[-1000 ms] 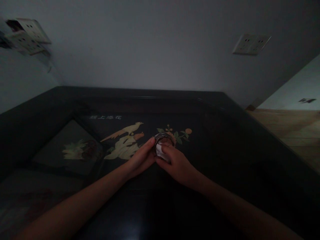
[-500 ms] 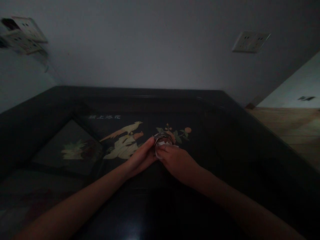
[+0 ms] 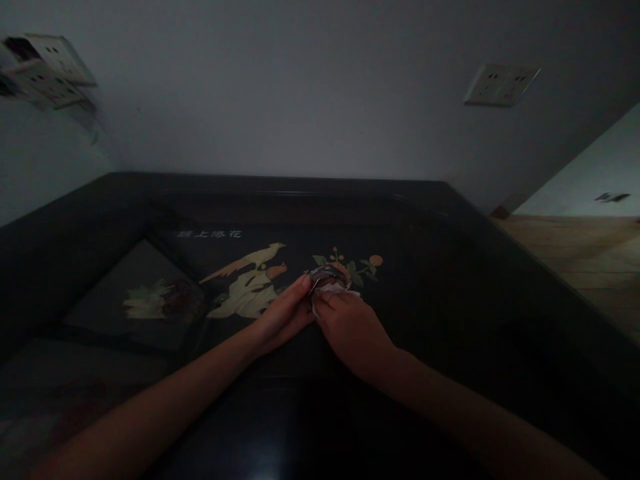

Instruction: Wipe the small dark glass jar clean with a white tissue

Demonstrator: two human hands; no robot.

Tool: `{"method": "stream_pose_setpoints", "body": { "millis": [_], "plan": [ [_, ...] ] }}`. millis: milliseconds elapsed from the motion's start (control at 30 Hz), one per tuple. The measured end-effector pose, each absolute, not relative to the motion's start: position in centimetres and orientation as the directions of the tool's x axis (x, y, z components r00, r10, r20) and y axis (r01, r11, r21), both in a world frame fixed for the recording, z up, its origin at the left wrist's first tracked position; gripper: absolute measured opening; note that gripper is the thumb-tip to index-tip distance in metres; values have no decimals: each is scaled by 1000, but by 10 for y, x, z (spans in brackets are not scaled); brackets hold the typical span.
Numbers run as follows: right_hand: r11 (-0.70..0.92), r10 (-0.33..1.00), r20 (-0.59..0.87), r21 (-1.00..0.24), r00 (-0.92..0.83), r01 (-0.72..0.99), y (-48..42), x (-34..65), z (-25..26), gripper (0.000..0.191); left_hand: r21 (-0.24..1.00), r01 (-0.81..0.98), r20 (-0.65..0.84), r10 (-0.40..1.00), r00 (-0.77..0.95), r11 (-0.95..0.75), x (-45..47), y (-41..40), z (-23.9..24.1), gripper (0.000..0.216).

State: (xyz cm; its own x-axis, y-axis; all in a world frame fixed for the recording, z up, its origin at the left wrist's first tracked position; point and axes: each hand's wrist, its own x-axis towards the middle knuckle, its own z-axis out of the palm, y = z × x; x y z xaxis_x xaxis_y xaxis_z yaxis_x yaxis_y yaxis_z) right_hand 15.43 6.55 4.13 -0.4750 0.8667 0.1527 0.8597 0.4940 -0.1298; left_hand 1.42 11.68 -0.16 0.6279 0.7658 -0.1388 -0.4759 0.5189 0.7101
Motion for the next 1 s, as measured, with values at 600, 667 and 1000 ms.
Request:
{"method": "stream_pose_setpoints", "body": {
  "millis": [600,667,1000],
  "plan": [
    [440,878,51,-477,-476,761,66,157,47,43,661,-485,-181,749,637,572,14,117,4,35],
    [497,856,56,-360,-514,790,67,158,47,38,658,-479,-172,735,655,581,14,118,1,37],
    [542,840,48,-124,-541,831,76,168,50,25,625,-509,-173,741,648,591,8,120,-2,30]
  ]
}}
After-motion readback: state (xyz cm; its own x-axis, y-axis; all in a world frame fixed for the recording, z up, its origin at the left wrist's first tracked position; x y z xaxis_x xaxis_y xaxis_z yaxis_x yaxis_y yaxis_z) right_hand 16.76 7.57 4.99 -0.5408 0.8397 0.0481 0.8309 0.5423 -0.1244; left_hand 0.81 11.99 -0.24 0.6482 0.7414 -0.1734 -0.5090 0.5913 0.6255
